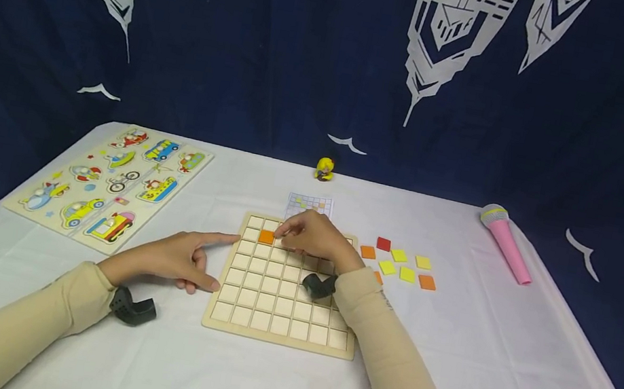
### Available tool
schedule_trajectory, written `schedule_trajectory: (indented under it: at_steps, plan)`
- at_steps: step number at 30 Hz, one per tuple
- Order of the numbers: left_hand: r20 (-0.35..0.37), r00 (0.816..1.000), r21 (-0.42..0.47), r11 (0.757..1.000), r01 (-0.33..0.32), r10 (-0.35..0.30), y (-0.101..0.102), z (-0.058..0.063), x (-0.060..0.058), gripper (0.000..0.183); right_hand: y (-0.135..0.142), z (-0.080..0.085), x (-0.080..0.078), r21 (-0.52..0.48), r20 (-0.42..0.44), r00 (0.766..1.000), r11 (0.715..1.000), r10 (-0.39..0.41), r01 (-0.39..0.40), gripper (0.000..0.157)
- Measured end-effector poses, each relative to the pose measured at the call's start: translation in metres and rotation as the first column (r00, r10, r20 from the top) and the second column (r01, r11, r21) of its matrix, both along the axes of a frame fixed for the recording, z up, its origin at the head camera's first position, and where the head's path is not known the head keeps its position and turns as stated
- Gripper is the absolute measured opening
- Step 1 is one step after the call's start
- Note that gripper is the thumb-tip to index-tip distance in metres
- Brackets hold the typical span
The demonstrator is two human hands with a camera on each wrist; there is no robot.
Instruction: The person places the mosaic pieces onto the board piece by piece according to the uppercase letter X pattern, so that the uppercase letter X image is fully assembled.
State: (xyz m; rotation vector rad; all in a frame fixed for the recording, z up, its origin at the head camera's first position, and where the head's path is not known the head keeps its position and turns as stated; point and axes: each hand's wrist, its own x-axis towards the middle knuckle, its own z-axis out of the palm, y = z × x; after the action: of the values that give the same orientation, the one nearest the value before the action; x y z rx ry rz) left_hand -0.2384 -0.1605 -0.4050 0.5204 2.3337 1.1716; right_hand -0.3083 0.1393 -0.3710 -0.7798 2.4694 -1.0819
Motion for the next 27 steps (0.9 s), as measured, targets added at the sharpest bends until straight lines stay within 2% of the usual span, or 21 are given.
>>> schedule_trajectory:
  at_steps: [8,14,21,27]
  plan:
    - [0.001,1.0,0.003,1.0,-0.002,0.002,0.0,-0.001,0.0,0.1,0.023,0.004,0.002,-0.058,0.05,0.999,0.998,-0.002,0.005,0.022]
    - [0.001,1.0,0.009,1.0,0.002,-0.002,-0.001,-0.001,0.0,0.1,0.048,0.003,0.003,-0.142,0.082,0.997,0.99,-0.006,0.018,0.027]
    - [-0.005,1.0,0.005,1.0,0.008,-0.008,-0.001,-0.001,0.0,0.099,0.077,0.002,0.008,-0.189,0.106,0.991,0.977,-0.083,0.102,0.03]
    - [-0.004,1.0,0.003,1.0,0.01,-0.01,-0.001,0.0,0.0,0.099,0.102,0.001,0.014,-0.203,0.078,0.987,0.968,-0.138,0.151,0.03]
